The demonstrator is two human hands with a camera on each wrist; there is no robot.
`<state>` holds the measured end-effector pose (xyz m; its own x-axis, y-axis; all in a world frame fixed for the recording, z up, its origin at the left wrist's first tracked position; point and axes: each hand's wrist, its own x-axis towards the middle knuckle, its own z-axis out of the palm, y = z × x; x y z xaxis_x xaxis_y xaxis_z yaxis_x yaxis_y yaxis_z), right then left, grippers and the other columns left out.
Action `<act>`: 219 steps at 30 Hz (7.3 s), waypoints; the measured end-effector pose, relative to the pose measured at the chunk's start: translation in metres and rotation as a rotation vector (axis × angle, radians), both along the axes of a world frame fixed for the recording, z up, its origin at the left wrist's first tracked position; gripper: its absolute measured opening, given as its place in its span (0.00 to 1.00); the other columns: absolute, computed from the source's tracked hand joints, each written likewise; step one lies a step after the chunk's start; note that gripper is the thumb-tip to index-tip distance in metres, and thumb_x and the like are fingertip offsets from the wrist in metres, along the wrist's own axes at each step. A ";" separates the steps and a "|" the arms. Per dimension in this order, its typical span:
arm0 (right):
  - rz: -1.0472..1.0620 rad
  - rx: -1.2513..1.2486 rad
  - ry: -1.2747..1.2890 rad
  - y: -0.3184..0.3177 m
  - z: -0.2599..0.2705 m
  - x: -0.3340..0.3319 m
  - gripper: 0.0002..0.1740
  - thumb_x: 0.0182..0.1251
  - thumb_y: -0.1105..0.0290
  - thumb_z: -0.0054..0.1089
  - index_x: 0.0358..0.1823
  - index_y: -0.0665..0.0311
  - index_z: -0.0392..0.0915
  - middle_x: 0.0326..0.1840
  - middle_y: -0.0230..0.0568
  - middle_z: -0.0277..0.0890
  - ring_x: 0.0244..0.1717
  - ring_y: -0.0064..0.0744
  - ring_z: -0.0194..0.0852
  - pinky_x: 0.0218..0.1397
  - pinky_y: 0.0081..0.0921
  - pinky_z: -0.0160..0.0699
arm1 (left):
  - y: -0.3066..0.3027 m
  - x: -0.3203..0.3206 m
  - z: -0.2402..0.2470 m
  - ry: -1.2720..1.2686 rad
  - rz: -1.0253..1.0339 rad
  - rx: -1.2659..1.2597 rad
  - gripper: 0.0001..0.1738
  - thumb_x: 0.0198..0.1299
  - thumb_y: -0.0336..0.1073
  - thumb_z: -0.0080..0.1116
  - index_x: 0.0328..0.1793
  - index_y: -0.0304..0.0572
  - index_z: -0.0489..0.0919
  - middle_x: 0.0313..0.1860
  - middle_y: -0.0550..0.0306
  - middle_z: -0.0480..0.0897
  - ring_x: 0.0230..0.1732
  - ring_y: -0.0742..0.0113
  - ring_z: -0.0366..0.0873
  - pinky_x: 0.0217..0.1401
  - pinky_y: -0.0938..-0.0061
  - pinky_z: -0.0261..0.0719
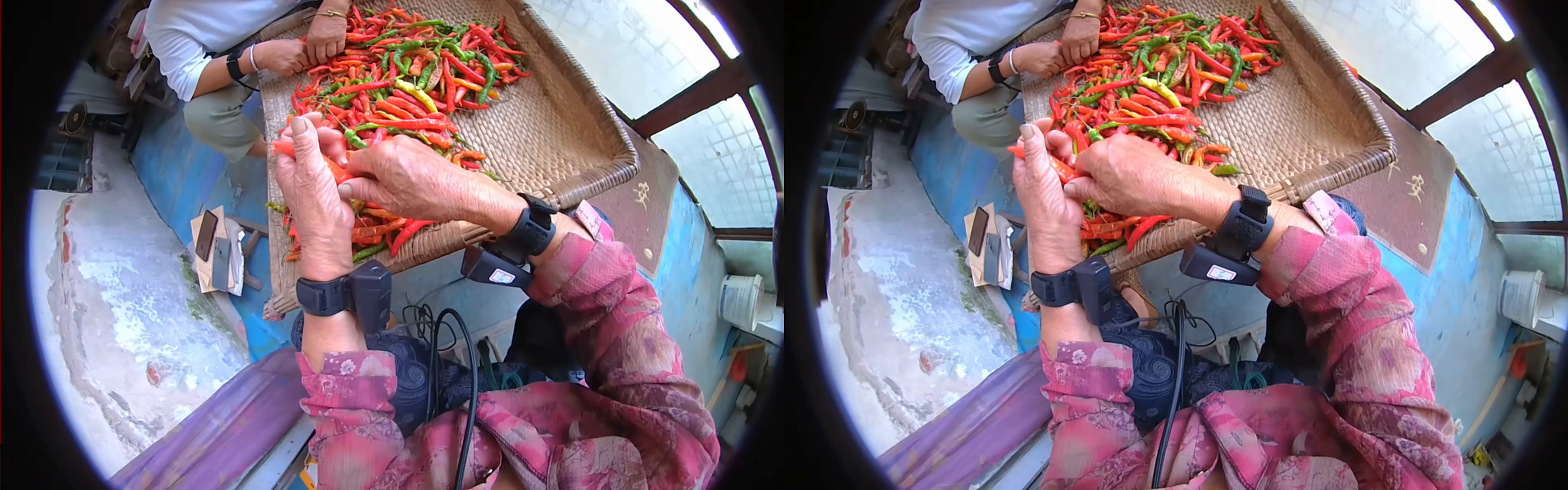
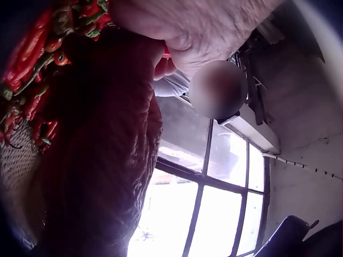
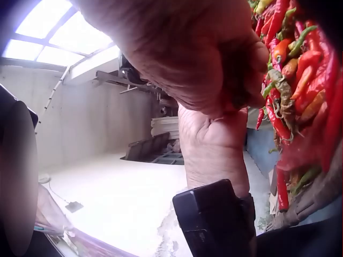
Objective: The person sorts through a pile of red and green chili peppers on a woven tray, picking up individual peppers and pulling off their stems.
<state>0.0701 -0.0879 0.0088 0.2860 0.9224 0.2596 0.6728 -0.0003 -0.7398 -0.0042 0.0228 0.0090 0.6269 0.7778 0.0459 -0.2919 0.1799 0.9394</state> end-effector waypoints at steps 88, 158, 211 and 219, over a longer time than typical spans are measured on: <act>-0.011 0.050 0.189 0.002 -0.002 0.015 0.19 0.64 0.60 0.55 0.33 0.73 0.73 0.20 0.41 0.71 0.22 0.26 0.64 0.27 0.32 0.65 | -0.002 -0.001 -0.001 0.058 -0.119 0.180 0.14 0.60 0.35 0.59 0.46 0.33 0.73 0.37 0.59 0.78 0.36 0.80 0.73 0.37 0.83 0.73; 0.225 -0.309 0.453 -0.016 0.010 0.061 0.13 0.66 0.62 0.54 0.36 0.66 0.76 0.23 0.26 0.70 0.24 0.15 0.68 0.26 0.16 0.71 | 0.001 -0.003 -0.001 0.061 -0.045 -0.015 0.14 0.63 0.42 0.56 0.35 0.38 0.76 0.19 0.69 0.67 0.19 0.83 0.61 0.19 0.88 0.58; 0.142 -0.153 0.375 -0.024 0.020 0.063 0.12 0.64 0.66 0.55 0.41 0.68 0.77 0.27 0.29 0.75 0.30 0.16 0.71 0.33 0.17 0.72 | -0.005 -0.002 -0.006 0.006 -0.264 -0.131 0.12 0.65 0.43 0.52 0.41 0.42 0.74 0.22 0.66 0.73 0.20 0.81 0.66 0.22 0.86 0.65; -0.666 -0.056 -0.076 -0.010 -0.017 0.105 0.18 0.65 0.60 0.53 0.45 0.69 0.76 0.28 0.43 0.79 0.28 0.27 0.77 0.30 0.27 0.75 | -0.008 -0.003 -0.001 0.178 -0.265 0.099 0.12 0.64 0.41 0.53 0.46 0.41 0.74 0.28 0.64 0.76 0.23 0.83 0.67 0.25 0.89 0.66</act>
